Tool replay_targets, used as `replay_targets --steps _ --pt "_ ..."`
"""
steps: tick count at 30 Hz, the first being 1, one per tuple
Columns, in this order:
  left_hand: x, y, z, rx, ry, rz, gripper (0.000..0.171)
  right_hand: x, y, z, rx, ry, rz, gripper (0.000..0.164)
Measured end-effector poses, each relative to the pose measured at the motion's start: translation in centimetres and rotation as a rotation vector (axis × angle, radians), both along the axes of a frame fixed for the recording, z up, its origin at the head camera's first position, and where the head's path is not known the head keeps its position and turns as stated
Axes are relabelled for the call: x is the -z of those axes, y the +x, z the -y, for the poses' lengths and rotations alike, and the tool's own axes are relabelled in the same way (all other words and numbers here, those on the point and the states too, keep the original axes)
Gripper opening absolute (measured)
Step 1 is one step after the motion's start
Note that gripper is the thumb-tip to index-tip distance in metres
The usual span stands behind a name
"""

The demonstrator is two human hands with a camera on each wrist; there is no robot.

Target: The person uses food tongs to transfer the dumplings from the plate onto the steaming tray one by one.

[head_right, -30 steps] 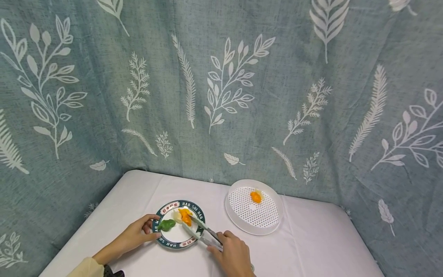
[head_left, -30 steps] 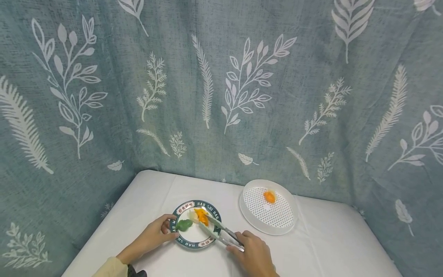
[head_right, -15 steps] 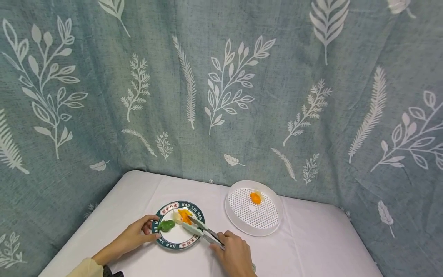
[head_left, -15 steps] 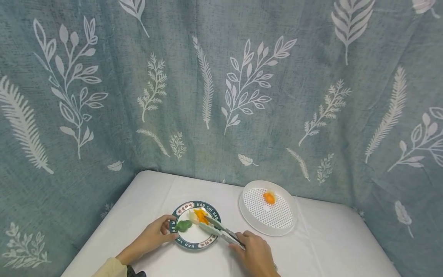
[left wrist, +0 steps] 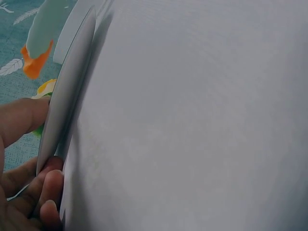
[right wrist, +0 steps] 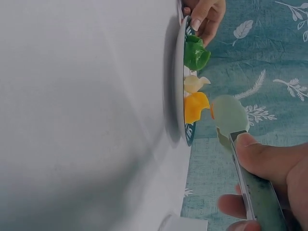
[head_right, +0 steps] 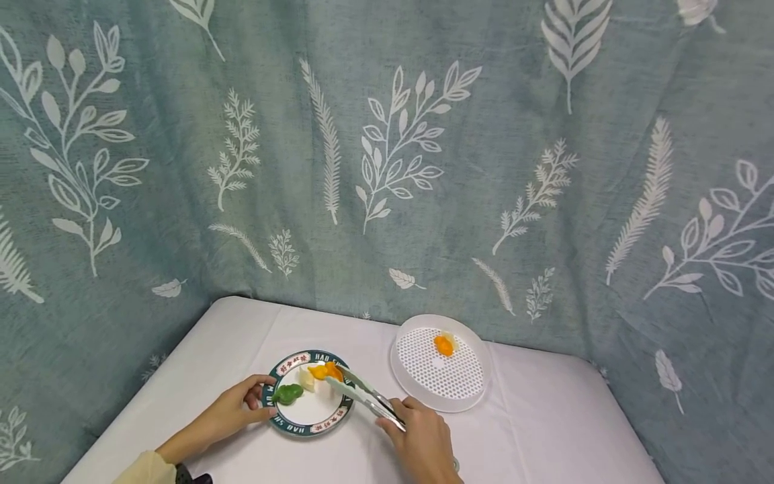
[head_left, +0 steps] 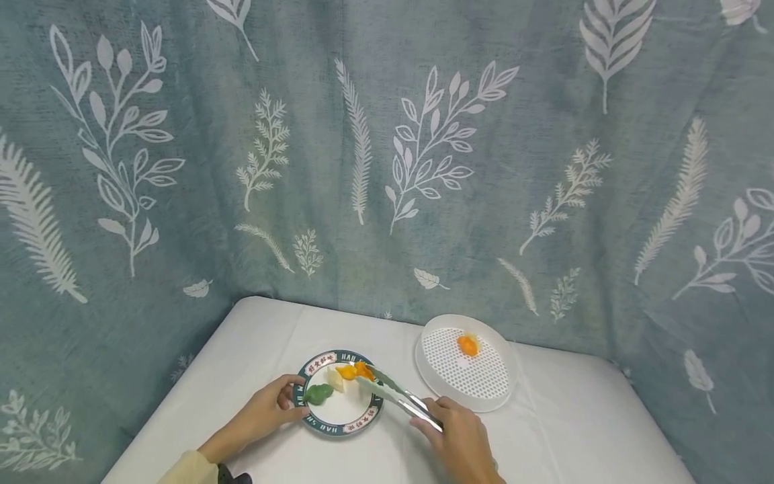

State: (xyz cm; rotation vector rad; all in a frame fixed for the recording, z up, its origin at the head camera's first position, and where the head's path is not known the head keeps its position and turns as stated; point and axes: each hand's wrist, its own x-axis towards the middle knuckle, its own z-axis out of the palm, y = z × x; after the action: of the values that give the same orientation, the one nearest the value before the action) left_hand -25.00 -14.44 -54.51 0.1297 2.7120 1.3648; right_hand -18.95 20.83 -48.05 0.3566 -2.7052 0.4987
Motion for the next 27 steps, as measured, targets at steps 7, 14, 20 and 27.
replay_targets --steps 7,14,20,27 --pt "-0.2 -0.2 -0.2 -0.012 -0.013 0.013 0.069 -0.6 0.2 -0.6 0.030 -0.033 -0.010 0.056" --pt "-0.2 -0.1 0.0 0.006 -0.005 0.007 0.066 -1.4 0.4 -1.5 0.055 -0.039 -0.045 0.043" --pt "-0.3 -0.2 0.0 0.002 0.002 0.013 0.068 -1.9 0.3 -2.9 0.090 -0.072 -0.061 0.042" --pt "-0.1 -0.2 -0.1 -0.010 -0.001 0.024 0.069 -1.9 -0.1 -5.0 0.128 -0.054 -0.093 0.043"
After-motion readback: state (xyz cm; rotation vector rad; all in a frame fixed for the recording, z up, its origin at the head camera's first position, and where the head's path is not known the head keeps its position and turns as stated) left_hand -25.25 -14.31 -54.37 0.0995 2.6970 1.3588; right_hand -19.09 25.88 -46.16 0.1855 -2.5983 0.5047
